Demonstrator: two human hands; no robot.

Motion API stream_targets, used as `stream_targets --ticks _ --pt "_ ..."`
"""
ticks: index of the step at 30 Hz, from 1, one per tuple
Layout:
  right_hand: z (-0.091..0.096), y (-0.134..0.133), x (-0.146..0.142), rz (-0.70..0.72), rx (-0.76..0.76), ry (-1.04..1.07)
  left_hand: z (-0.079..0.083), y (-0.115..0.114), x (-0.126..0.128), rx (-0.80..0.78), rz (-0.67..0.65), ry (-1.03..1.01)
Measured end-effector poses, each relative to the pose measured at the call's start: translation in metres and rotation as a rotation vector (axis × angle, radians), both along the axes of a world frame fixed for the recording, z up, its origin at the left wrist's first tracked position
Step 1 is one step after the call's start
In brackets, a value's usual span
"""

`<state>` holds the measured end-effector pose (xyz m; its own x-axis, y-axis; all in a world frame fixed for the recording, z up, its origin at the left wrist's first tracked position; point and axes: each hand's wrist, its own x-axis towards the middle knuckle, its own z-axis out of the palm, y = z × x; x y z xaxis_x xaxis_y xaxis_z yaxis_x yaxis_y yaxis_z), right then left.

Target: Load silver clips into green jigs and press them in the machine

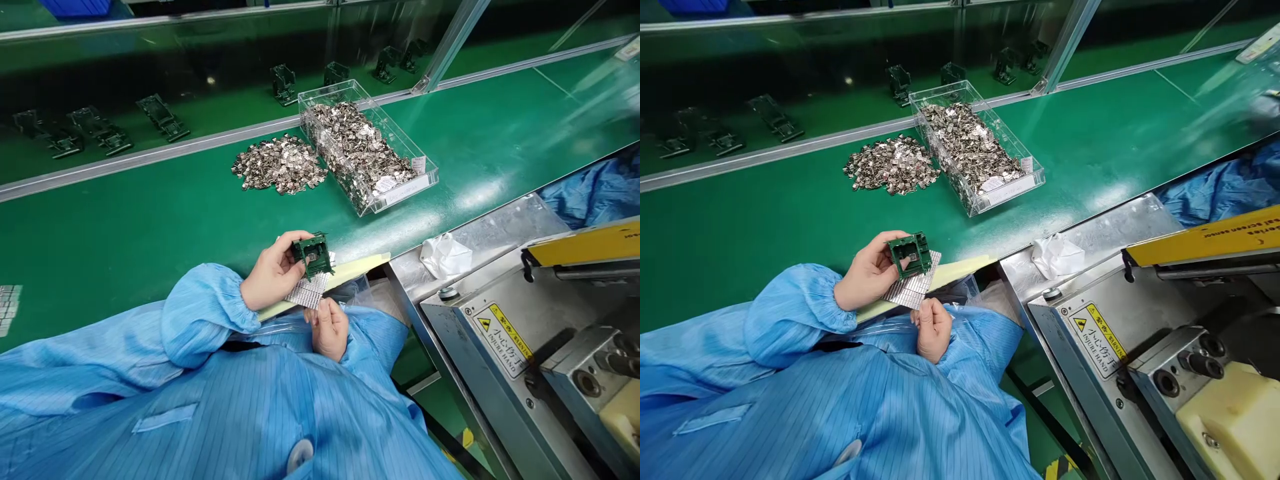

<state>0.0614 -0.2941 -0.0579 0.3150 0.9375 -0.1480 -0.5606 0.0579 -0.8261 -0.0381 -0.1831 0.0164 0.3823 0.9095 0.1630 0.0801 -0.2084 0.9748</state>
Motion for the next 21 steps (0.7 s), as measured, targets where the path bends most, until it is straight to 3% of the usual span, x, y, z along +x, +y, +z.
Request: stream_targets --ticks 14,18,21 --pt "0.006 0.006 0.001 0.059 0.001 0.015 -0.002 0.0 0.002 -0.076 0.0 -0.102" --pt "0.003 0.005 0.009 0.134 -0.004 0.006 0.0 0.003 0.003 -0.071 0.055 -0.145" --pt "0.001 0.004 0.017 0.156 -0.009 -0.033 0.001 0.01 -0.016 -0.106 0.146 -0.195"
